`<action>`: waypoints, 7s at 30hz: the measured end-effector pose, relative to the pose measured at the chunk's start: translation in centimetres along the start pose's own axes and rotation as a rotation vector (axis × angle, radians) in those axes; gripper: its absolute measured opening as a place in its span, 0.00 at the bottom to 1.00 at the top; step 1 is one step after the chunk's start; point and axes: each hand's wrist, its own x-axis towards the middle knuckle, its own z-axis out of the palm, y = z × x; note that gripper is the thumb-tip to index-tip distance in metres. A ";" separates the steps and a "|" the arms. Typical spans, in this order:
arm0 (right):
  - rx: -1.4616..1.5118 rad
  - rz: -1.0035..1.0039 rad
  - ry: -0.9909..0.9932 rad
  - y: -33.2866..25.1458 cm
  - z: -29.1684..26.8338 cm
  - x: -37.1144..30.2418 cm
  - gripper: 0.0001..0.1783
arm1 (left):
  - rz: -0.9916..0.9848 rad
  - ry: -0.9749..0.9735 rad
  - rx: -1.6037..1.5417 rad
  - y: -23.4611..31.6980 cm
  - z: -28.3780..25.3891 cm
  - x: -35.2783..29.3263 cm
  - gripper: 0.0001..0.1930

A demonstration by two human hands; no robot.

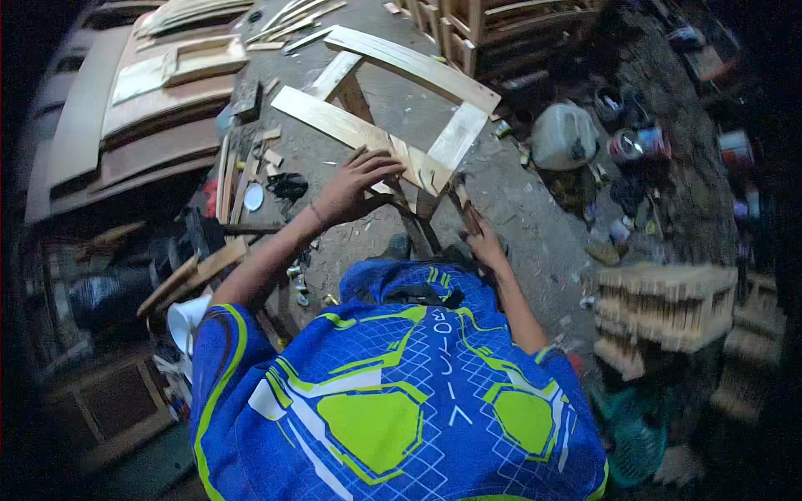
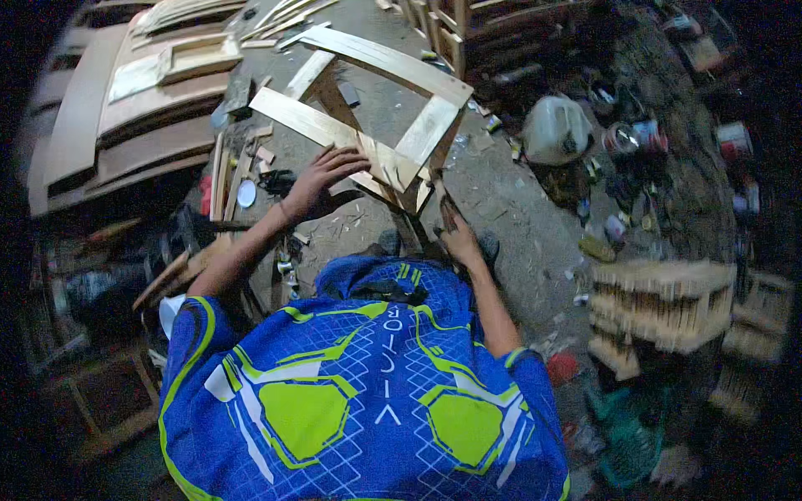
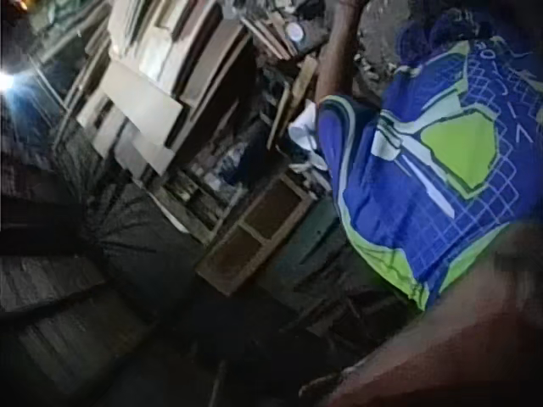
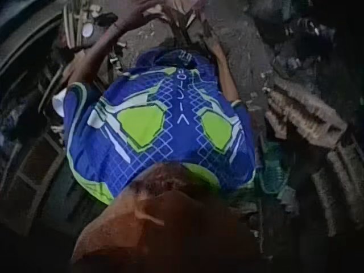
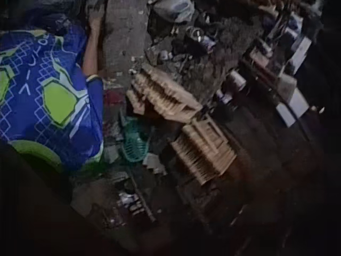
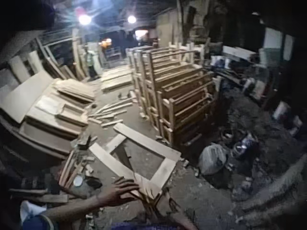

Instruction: Assemble a wooden frame using glue and a hammer.

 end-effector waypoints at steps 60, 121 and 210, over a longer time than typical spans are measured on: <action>-0.172 -0.042 0.371 -4.4 4.6 1.5 0.32 | 0.146 -0.237 0.091 3.4 2.3 14.1 0.32; 1.001 0.480 0.466 -16.9 8.6 -10.6 0.11 | 0.212 -0.001 0.142 -1.4 4.4 11.8 0.33; -0.723 0.241 0.237 -34.1 -3.8 -9.0 0.15 | 0.203 0.093 0.120 -2.5 6.9 12.9 0.24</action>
